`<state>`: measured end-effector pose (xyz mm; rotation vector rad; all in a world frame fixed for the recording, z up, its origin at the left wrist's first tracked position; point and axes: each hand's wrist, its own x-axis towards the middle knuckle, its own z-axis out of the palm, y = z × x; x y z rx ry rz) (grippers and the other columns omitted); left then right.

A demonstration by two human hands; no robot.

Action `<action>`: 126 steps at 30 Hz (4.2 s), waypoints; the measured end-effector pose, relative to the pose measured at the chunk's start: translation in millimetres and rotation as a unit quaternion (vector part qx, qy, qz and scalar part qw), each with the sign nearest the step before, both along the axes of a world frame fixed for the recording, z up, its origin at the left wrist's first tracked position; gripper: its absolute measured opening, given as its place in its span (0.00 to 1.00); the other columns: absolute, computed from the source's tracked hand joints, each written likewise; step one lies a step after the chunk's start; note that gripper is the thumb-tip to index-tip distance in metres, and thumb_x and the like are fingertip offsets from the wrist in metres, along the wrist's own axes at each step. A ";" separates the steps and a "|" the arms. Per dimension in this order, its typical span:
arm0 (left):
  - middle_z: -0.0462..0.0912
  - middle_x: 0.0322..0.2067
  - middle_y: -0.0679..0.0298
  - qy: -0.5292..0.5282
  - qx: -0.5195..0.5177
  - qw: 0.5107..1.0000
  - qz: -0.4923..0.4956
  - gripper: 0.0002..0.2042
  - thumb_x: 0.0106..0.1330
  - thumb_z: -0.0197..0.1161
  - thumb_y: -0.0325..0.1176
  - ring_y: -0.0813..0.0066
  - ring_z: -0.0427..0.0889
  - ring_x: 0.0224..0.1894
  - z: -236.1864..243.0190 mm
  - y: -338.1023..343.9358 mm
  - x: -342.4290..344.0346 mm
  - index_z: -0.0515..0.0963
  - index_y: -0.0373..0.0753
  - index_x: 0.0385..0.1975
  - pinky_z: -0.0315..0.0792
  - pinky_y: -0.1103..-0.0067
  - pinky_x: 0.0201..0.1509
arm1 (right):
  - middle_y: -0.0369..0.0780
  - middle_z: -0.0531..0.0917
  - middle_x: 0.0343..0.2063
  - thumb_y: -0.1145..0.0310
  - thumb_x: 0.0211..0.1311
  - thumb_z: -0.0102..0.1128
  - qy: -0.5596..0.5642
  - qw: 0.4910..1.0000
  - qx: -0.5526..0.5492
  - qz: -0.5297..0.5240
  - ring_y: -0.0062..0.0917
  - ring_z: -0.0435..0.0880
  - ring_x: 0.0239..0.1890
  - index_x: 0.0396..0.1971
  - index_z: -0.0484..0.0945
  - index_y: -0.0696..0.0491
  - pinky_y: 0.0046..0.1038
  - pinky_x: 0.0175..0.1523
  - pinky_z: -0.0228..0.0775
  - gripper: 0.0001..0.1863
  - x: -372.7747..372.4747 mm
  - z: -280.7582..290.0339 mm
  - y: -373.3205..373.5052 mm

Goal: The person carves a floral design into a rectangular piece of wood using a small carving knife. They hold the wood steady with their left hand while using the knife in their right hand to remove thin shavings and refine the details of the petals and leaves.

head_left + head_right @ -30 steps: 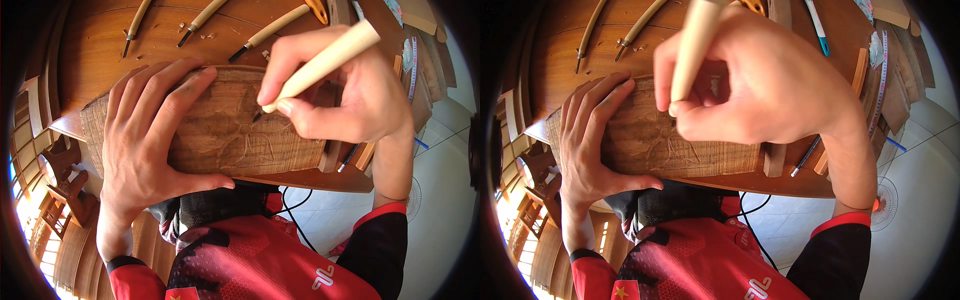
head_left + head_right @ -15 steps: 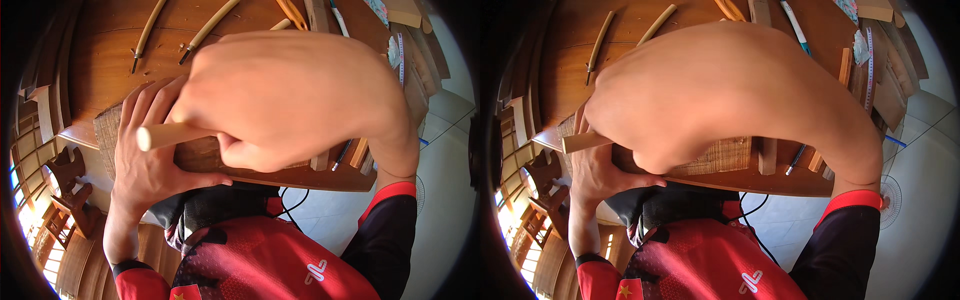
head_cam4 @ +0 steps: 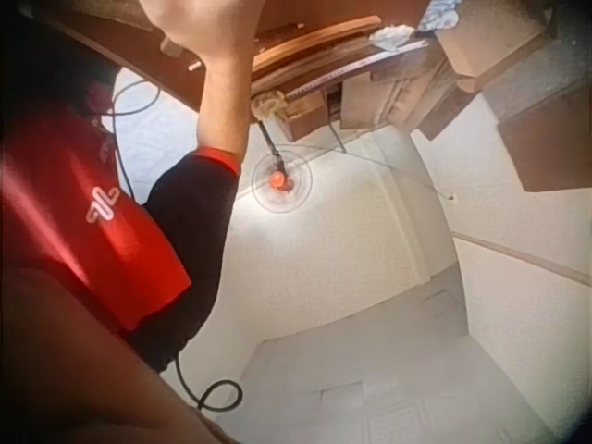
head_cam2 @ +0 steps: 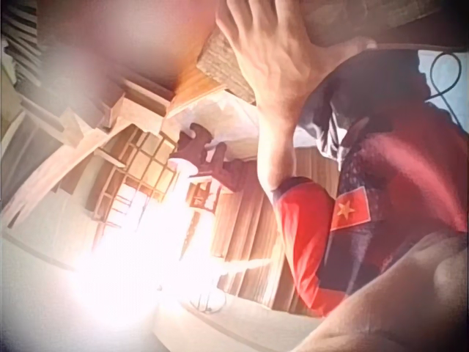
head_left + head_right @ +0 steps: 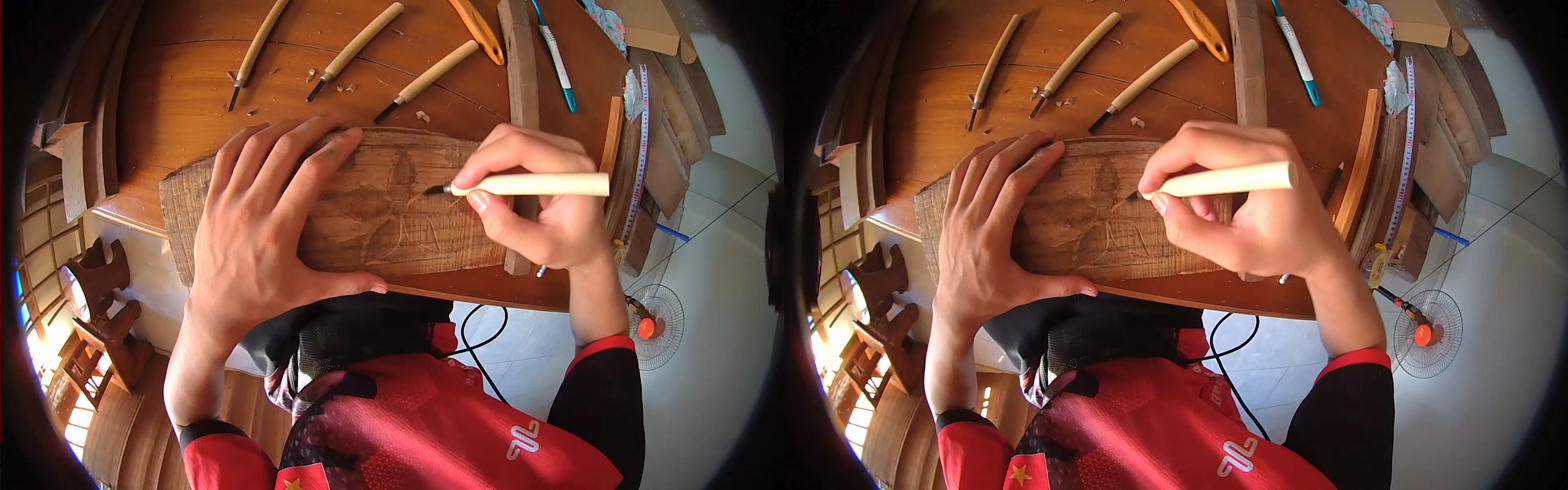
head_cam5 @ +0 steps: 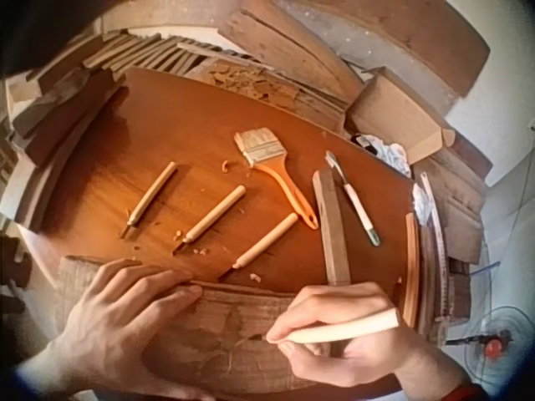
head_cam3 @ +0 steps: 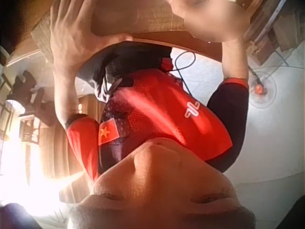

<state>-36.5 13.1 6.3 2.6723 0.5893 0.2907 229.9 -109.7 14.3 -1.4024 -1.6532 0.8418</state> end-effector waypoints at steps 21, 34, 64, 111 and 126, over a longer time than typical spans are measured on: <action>0.78 0.65 0.54 -0.003 -0.008 1.000 0.003 0.59 0.30 0.83 0.65 0.47 0.76 0.66 -1.5 -1.1 -0.3 0.75 0.39 0.68 0.64 0.54 0.73 | 0.33 0.87 0.29 0.78 0.61 0.68 0.127 0.961 -0.242 0.041 0.13 0.84 0.33 0.36 0.85 0.58 0.19 0.37 0.77 0.05 2.0 17.9 38.1; 0.78 0.65 0.53 0.009 -0.008 1.000 -0.006 0.59 0.30 0.83 0.66 0.48 0.76 0.66 2.5 1.6 3.6 0.75 0.37 0.67 0.65 0.55 0.72 | 0.35 0.80 0.16 0.63 0.58 0.68 0.009 0.911 -0.372 0.179 0.19 0.78 0.13 0.32 0.84 0.58 0.24 0.20 0.67 0.12 9.0 30.3 94.8; 0.78 0.65 0.54 0.021 0.003 1.000 -0.002 0.59 0.30 0.83 0.65 0.49 0.78 0.65 3.9 0.0 5.8 0.76 0.36 0.67 0.66 0.57 0.71 | 0.40 0.90 0.34 0.66 0.65 0.70 0.184 0.864 -0.384 0.270 0.22 0.88 0.27 0.42 0.86 0.57 0.33 0.36 0.84 0.11 43.0 18.8 103.2; 0.80 0.64 0.56 0.026 0.005 1.000 0.007 0.59 0.26 0.83 0.65 0.49 0.79 0.63 0.9 0.2 6.2 0.76 0.40 0.66 0.68 0.57 0.69 | 0.44 0.87 0.29 0.80 0.57 0.65 0.127 0.975 -0.136 0.120 0.23 0.87 0.31 0.35 0.86 0.61 0.22 0.33 0.71 0.06 36.9 0.3 41.3; 0.79 0.64 0.55 0.003 -0.001 1.000 0.009 0.58 0.28 0.83 0.65 0.50 0.79 0.64 -1.3 0.2 3.1 0.76 0.38 0.66 0.67 0.57 0.70 | 0.34 0.90 0.27 0.76 0.63 0.71 0.007 0.998 -0.018 0.061 0.10 0.75 0.19 0.36 0.88 0.56 0.18 0.24 0.61 0.03 26.9 -6.7 11.5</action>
